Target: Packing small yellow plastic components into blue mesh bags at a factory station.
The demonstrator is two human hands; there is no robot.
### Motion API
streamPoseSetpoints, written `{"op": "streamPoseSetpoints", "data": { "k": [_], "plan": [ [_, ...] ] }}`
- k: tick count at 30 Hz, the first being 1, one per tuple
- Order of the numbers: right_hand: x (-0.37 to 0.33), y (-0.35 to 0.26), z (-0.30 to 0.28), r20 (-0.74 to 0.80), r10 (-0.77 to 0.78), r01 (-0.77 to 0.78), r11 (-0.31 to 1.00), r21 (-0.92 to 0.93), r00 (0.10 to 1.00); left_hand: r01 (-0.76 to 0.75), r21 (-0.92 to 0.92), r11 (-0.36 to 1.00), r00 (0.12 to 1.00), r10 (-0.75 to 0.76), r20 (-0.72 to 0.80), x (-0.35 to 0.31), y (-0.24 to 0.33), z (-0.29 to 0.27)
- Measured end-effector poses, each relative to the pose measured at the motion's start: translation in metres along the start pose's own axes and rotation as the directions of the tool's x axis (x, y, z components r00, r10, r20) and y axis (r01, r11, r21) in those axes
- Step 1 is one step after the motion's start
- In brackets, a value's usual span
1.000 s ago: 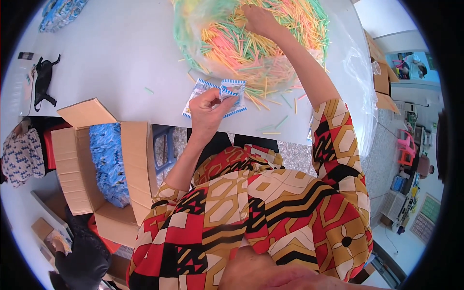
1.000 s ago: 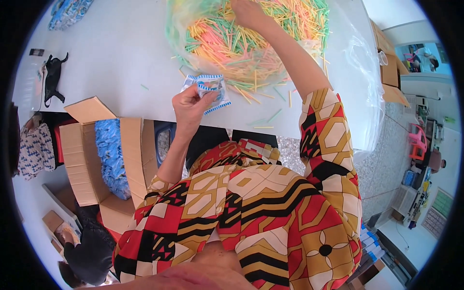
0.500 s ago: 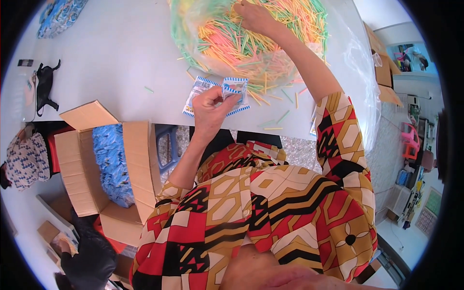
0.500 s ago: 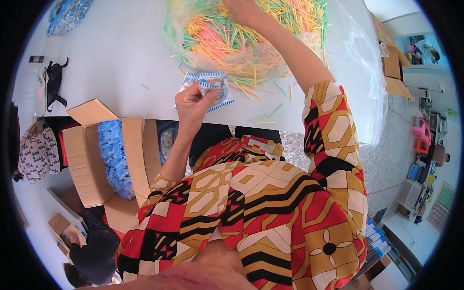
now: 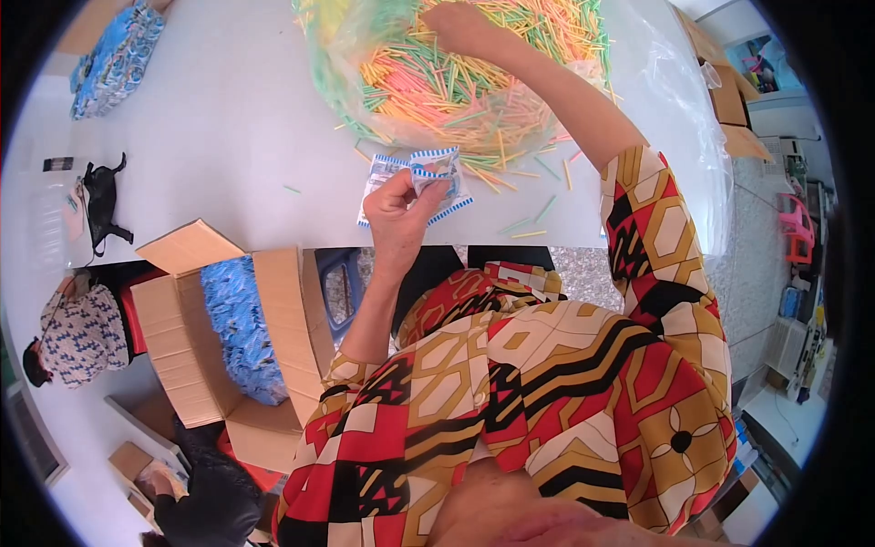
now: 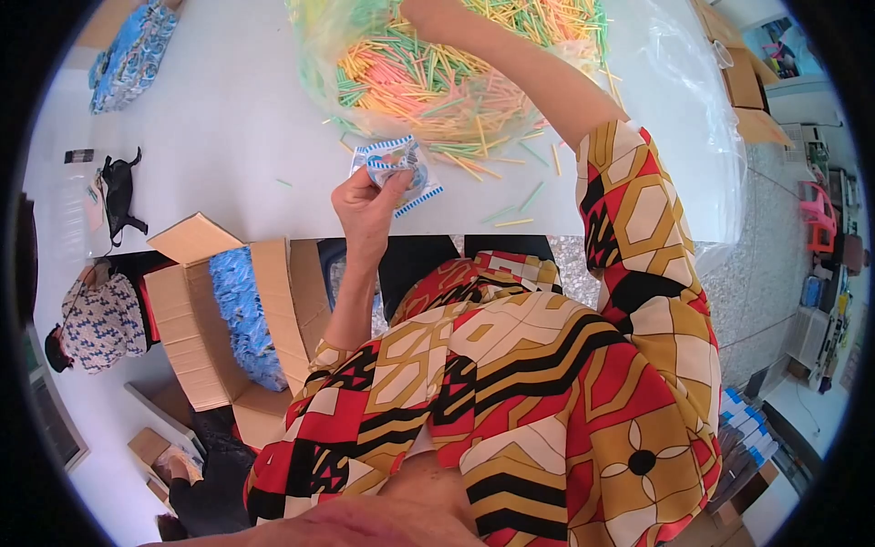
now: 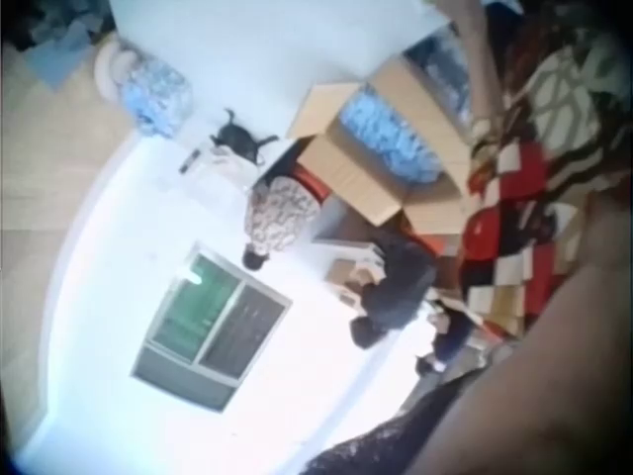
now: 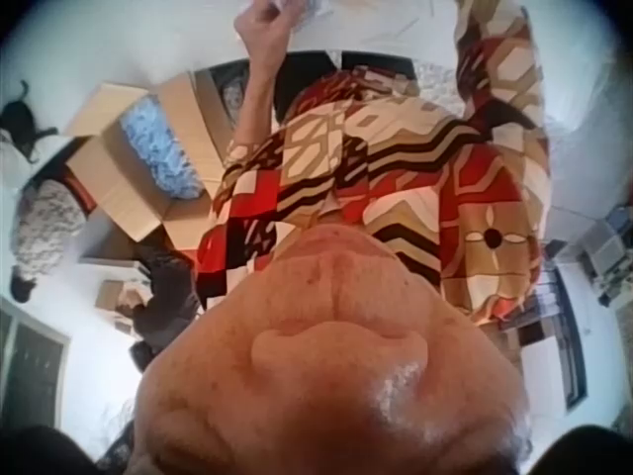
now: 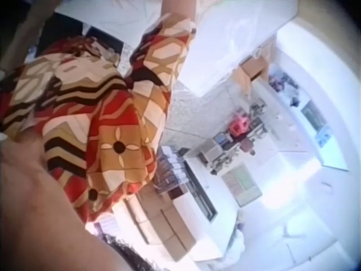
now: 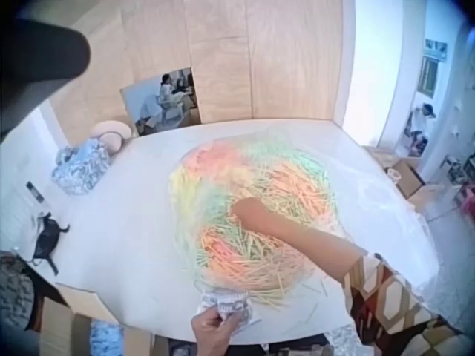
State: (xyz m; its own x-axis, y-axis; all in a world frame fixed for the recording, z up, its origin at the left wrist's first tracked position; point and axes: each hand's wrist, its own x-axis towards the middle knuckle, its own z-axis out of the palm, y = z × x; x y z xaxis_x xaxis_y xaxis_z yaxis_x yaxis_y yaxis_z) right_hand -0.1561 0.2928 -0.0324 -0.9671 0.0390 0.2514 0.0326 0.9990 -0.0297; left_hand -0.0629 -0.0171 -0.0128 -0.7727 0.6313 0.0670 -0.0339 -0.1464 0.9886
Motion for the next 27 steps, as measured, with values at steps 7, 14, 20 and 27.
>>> {"op": "streamPoseSetpoints", "data": {
  "k": [7,14,20,27],
  "plan": [
    [0.008,-0.016,-0.005,-0.071,0.058,-0.032,0.945,0.327,0.996,0.022,0.005,1.0,0.997,-0.021,-0.069,-0.008,-0.001,-0.012],
    [-0.021,0.004,-0.051,0.103,0.295,-0.296,0.744,0.6,0.95,0.049,-0.033,0.998,0.999,-0.049,0.009,-0.001,0.005,0.0],
    [-0.033,0.038,-0.013,-0.159,0.368,-0.228,0.805,0.549,0.916,0.032,-0.006,0.999,0.999,-0.032,0.03,-0.002,0.002,0.005],
    [-0.047,0.012,-0.053,-0.106,0.501,-0.306,0.668,0.678,0.859,0.019,0.125,0.992,1.0,-0.016,-0.02,-0.002,-0.007,-0.009]
  ]
}}
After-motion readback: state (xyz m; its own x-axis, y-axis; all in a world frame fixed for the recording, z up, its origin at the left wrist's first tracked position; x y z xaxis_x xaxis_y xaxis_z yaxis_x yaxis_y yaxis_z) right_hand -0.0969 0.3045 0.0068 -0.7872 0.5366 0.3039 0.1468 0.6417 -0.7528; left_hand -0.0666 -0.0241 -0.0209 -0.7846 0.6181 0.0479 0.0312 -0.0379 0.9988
